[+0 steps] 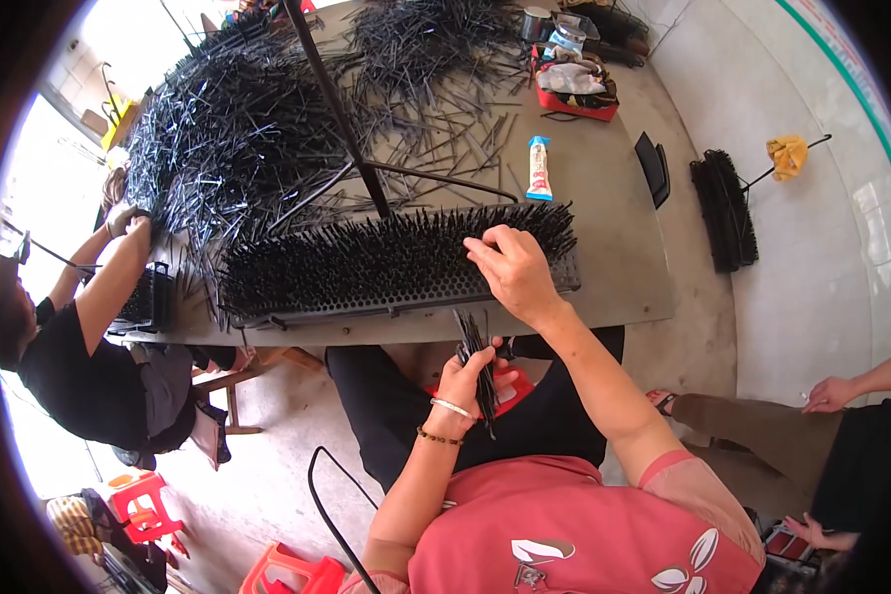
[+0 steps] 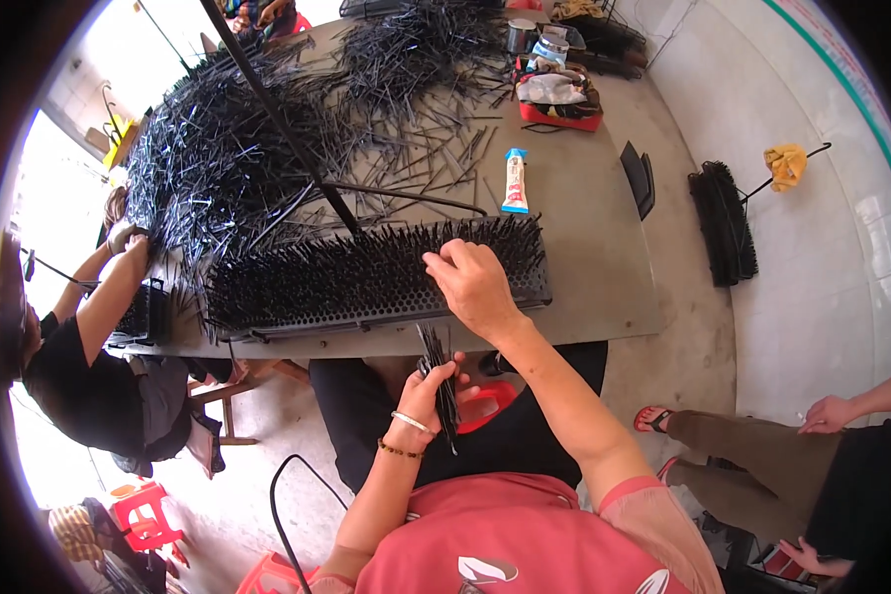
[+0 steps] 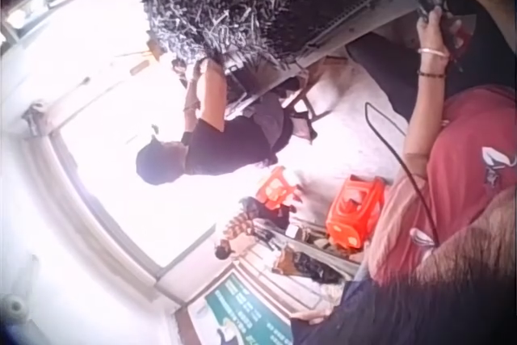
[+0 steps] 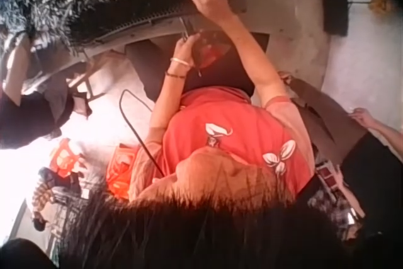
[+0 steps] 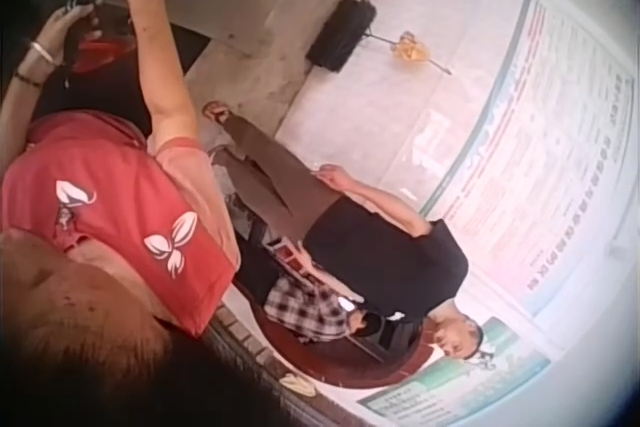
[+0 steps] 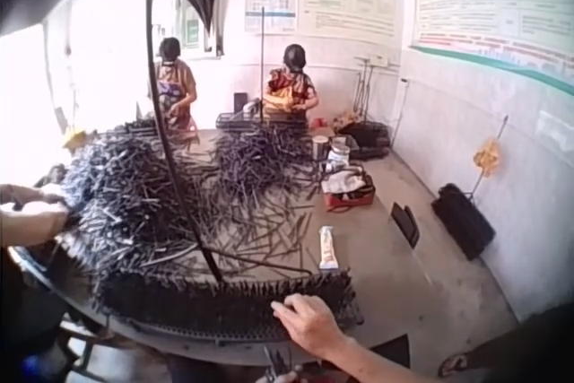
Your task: Manually inserting bunches of black bristles into holes on a long base strip to assemble a brush.
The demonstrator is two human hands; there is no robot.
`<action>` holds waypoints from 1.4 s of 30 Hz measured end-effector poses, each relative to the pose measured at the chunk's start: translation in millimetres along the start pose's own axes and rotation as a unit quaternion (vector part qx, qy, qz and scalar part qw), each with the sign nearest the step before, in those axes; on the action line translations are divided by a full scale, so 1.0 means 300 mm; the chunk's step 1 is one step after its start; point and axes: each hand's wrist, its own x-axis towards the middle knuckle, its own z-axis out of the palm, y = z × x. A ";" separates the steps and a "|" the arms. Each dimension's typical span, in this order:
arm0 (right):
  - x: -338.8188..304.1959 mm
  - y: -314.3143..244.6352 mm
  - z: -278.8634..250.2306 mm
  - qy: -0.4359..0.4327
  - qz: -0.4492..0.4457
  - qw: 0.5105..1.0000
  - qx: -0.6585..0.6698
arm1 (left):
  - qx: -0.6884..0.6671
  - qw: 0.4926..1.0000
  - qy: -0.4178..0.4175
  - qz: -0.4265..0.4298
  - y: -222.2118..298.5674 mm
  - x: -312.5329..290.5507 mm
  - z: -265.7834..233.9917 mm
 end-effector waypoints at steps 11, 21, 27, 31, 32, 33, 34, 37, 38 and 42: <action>-0.035 -0.012 -0.014 -0.039 0.004 0.999 0.013 | 0.005 1.000 0.019 -0.005 0.004 -0.021 0.027; -0.161 -0.052 -0.097 -0.197 0.384 0.812 0.394 | 0.009 1.000 -0.013 0.018 0.022 -0.026 0.049; -0.117 -0.019 -0.123 -0.073 0.450 0.784 0.422 | -0.001 1.000 -0.026 0.016 0.003 -0.001 0.043; -0.079 -0.016 -0.091 0.102 0.320 0.889 0.312 | 0.048 0.998 -0.041 0.014 -0.002 -0.005 0.038; -0.070 -0.018 -0.083 0.104 0.319 0.889 0.312 | 0.052 0.998 -0.035 0.021 -0.006 -0.007 0.041; -0.059 -0.017 -0.072 0.113 0.256 0.926 0.253 | 0.058 0.998 -0.029 0.029 -0.006 -0.009 0.043; -0.049 -0.014 -0.061 0.122 0.192 0.955 0.191 | 0.060 0.997 -0.030 0.031 -0.003 -0.011 0.043; -0.038 0.017 -0.005 0.144 0.134 0.969 0.149 | 0.062 0.997 -0.035 0.019 0.004 -0.017 0.044; -0.037 0.025 0.006 0.155 0.110 0.973 0.127 | 0.063 0.997 -0.036 0.019 0.006 -0.019 0.049; -0.015 0.020 -0.005 0.139 0.046 0.988 0.045 | 0.056 0.998 -0.022 -0.001 0.025 -0.044 0.065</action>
